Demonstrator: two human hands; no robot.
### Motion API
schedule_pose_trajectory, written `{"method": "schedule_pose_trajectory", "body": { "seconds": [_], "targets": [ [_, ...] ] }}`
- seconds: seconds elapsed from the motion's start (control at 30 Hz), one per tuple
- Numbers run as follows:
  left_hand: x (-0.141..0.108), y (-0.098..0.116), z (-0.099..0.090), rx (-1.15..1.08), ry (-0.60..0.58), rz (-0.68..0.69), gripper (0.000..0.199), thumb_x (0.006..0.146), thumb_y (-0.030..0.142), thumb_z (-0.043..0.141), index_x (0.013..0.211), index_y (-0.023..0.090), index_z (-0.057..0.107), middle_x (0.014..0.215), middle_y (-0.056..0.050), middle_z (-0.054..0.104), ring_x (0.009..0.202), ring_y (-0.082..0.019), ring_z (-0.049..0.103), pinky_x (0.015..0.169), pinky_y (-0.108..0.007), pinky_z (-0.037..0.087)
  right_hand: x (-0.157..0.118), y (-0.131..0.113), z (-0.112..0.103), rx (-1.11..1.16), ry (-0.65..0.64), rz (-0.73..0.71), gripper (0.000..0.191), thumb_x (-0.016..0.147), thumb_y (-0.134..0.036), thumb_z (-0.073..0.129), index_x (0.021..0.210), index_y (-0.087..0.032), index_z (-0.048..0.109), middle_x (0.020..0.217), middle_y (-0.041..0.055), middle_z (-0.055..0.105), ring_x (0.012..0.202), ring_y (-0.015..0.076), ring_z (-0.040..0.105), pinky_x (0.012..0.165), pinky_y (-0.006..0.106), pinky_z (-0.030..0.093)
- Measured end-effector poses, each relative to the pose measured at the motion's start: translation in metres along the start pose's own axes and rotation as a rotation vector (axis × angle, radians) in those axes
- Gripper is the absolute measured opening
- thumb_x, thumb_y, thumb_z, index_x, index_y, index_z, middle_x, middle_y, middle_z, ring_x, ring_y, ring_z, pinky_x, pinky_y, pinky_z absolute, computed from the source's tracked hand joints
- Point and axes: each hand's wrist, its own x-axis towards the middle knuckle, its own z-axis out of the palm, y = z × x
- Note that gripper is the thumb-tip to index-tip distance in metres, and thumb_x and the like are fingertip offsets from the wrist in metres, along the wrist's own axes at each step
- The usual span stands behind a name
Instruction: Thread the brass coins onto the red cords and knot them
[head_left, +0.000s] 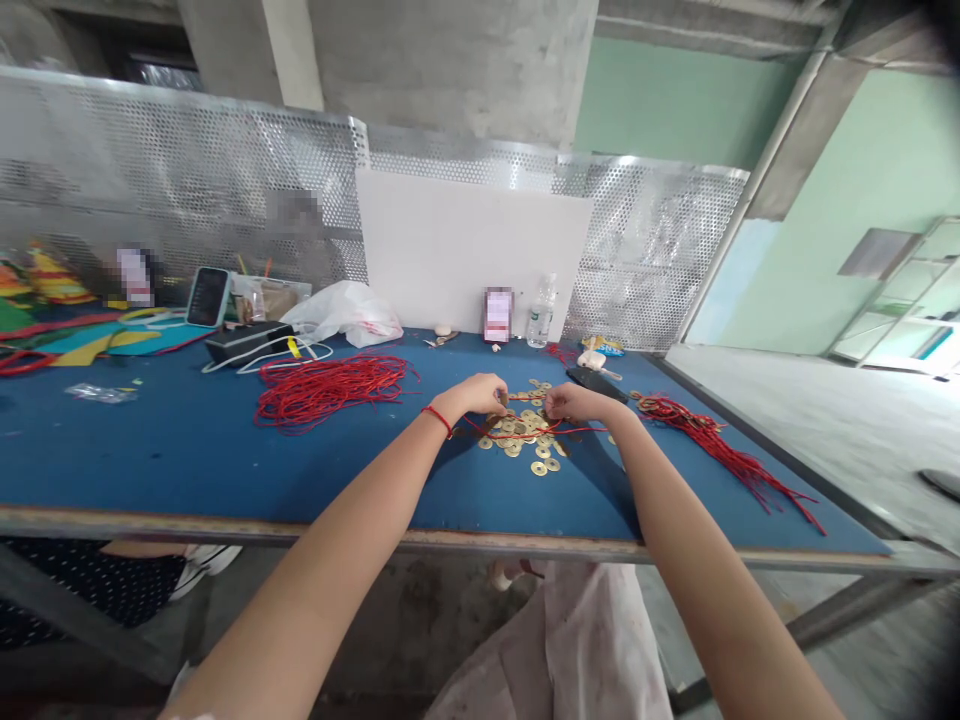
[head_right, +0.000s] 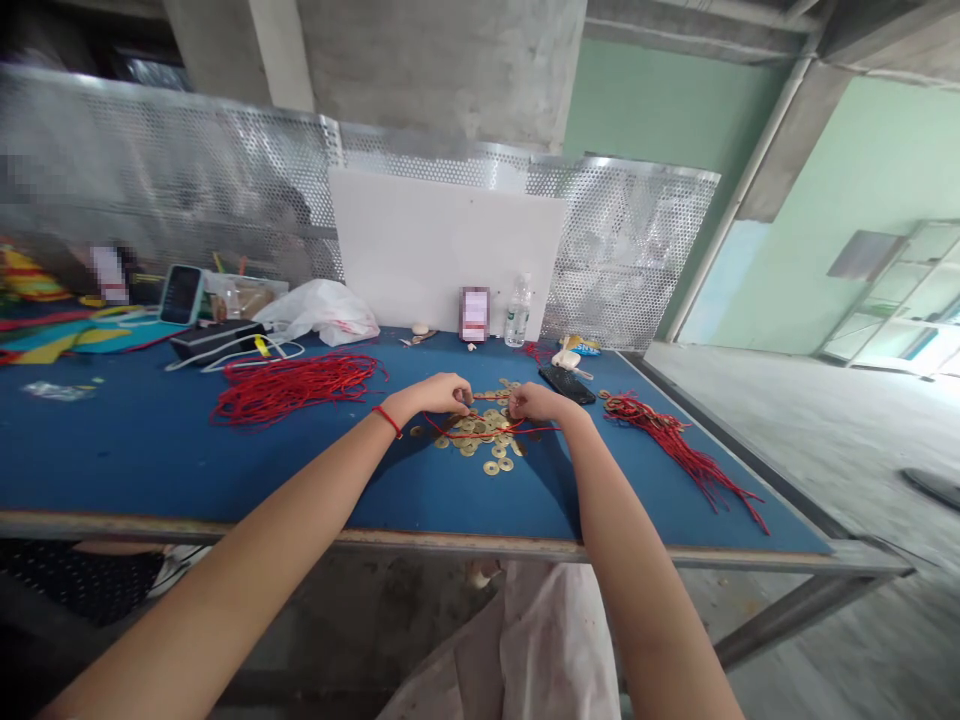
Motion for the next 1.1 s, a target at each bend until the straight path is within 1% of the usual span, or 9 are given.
{"method": "schedule_pose_trajectory", "body": {
  "seconds": [0.23,0.43,0.57,0.67,0.8,0.9,0.97,1.03,1.1],
  "targets": [
    [-0.003,0.005,0.011,-0.023,-0.074,0.060,0.021,0.043,0.008,0.075,0.044,0.022,0.060,0.046,0.003,0.057,0.046,-0.012,0.049,0.047,-0.021,0.032,-0.006,0.002,-0.009,0.122,-0.085,0.055,0.019,0.057,-0.011,0.057,0.073,-0.017,0.066,0.065,-0.0009,0.065,0.055,0.0125,0.053,0.051,0.022,0.041],
    [0.000,0.003,0.012,0.100,-0.120,0.061,0.023,0.049,0.002,0.068,0.039,0.020,0.058,0.043,0.000,0.055,0.043,-0.012,0.043,0.047,-0.023,0.027,-0.010,0.006,-0.013,0.118,-0.068,0.038,0.006,0.058,-0.014,0.060,0.060,-0.018,0.064,0.061,0.0007,0.065,0.058,0.0144,0.055,0.058,0.025,0.044],
    [-0.002,0.004,0.007,0.116,-0.031,-0.053,0.032,0.045,-0.003,0.070,0.034,0.020,0.050,0.033,0.002,0.042,0.040,-0.012,0.040,0.051,-0.024,0.031,-0.009,0.005,-0.010,0.026,-0.039,0.061,0.002,0.062,-0.017,0.062,0.061,-0.017,0.063,0.058,0.0014,0.063,0.054,0.0142,0.051,0.054,0.025,0.040],
    [-0.004,0.005,0.001,0.142,0.037,-0.129,0.039,0.043,-0.005,0.073,0.032,0.020,0.045,0.031,0.003,0.035,0.039,-0.013,0.042,0.050,-0.025,0.031,-0.008,0.002,-0.008,-0.086,-0.024,0.080,0.010,0.069,-0.015,0.059,0.059,-0.017,0.058,0.057,0.0010,0.059,0.053,0.0131,0.047,0.052,0.025,0.036],
    [-0.004,0.001,-0.005,0.126,0.121,-0.210,0.044,0.038,-0.007,0.076,0.032,0.020,0.043,0.032,0.003,0.035,0.043,-0.016,0.049,0.051,-0.024,0.033,-0.007,-0.007,-0.005,-0.180,0.128,0.033,0.015,0.076,-0.012,0.055,0.062,-0.018,0.052,0.063,0.0009,0.057,0.058,0.0128,0.046,0.055,0.024,0.033],
    [0.000,-0.001,-0.004,0.144,0.126,-0.080,0.030,0.048,0.003,0.079,0.042,0.020,0.054,0.043,-0.001,0.051,0.053,-0.017,0.055,0.056,-0.024,0.038,-0.004,-0.015,-0.001,-0.124,0.284,-0.084,0.010,0.079,-0.013,0.050,0.071,-0.018,0.053,0.072,0.0016,0.059,0.065,0.0133,0.049,0.061,0.024,0.036],
    [0.003,0.001,0.000,0.108,0.065,0.059,0.012,0.062,0.017,0.077,0.061,0.019,0.065,0.063,-0.004,0.065,0.062,-0.018,0.059,0.061,-0.024,0.041,0.000,-0.021,0.003,-0.033,0.369,-0.178,0.007,0.080,-0.017,0.051,0.075,-0.017,0.056,0.074,0.0016,0.060,0.068,0.0138,0.051,0.063,0.024,0.037],
    [0.006,0.005,0.005,0.048,-0.027,0.175,0.013,0.072,0.028,0.070,0.078,0.017,0.068,0.079,-0.005,0.070,0.069,-0.018,0.061,0.063,-0.025,0.043,0.004,-0.026,0.006,0.075,0.409,-0.270,0.008,0.080,-0.023,0.054,0.076,-0.017,0.058,0.074,0.0010,0.061,0.068,0.0140,0.051,0.064,0.025,0.038],
    [0.009,0.008,0.008,0.004,-0.081,0.220,0.013,0.075,0.026,0.066,0.080,0.014,0.067,0.079,-0.006,0.070,0.068,-0.018,0.061,0.061,-0.026,0.043,0.008,-0.029,0.011,0.160,0.426,-0.345,0.012,0.080,-0.028,0.056,0.075,-0.017,0.058,0.073,0.0005,0.061,0.067,0.0136,0.051,0.064,0.025,0.038]
  ]
}}
